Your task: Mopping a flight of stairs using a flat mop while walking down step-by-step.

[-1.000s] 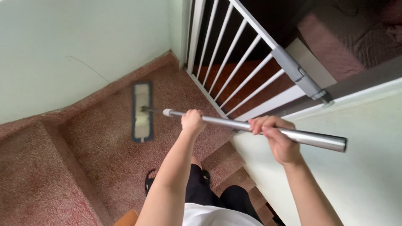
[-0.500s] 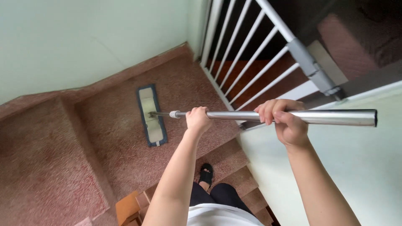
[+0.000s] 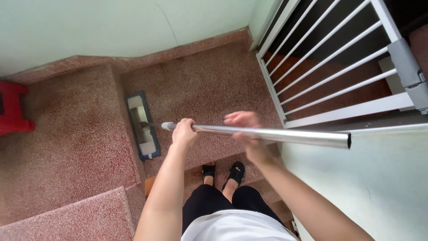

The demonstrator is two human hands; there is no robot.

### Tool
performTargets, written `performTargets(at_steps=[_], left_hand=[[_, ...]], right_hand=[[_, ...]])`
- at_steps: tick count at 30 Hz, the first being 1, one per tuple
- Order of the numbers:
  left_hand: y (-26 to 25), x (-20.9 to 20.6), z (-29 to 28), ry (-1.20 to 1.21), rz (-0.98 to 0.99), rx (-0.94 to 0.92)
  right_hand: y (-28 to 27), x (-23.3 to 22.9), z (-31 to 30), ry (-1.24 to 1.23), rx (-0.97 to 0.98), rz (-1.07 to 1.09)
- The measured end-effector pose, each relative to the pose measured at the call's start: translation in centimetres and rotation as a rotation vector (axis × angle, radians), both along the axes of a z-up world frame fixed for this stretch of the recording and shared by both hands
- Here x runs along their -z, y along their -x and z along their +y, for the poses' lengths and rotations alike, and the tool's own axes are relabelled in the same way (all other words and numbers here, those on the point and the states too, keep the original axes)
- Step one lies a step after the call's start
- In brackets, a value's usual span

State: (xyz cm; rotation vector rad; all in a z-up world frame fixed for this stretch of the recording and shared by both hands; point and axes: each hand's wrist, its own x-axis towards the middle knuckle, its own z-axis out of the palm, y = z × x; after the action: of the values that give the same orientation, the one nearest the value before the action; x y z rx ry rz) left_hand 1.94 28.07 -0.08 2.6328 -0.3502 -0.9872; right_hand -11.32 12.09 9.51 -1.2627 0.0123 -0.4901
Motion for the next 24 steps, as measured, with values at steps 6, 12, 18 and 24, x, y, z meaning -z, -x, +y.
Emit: performTargets(at_steps=[6,12,18,24], left_hand=[[-0.4,9.0,2.6,-0.007,-0.135,0.049],[0.9,3.0,-4.7,-0.118,0.144,0.311],[7.0,-1.7,-15.5,0.217,0.358,0.308],[10.2,-0.5,-19.8,0.337,0.147,0.412]], right_hand=[[1.5,6.2,0.9,0.141,-0.052,0.231],[4.9,1.7,-5.1,0.298,-0.045,0.328],[10.9,-3.4,-14.4,0.348,0.101,0.171],[13.5,-3.8,-16.8,0.069,0.217,0.125]])
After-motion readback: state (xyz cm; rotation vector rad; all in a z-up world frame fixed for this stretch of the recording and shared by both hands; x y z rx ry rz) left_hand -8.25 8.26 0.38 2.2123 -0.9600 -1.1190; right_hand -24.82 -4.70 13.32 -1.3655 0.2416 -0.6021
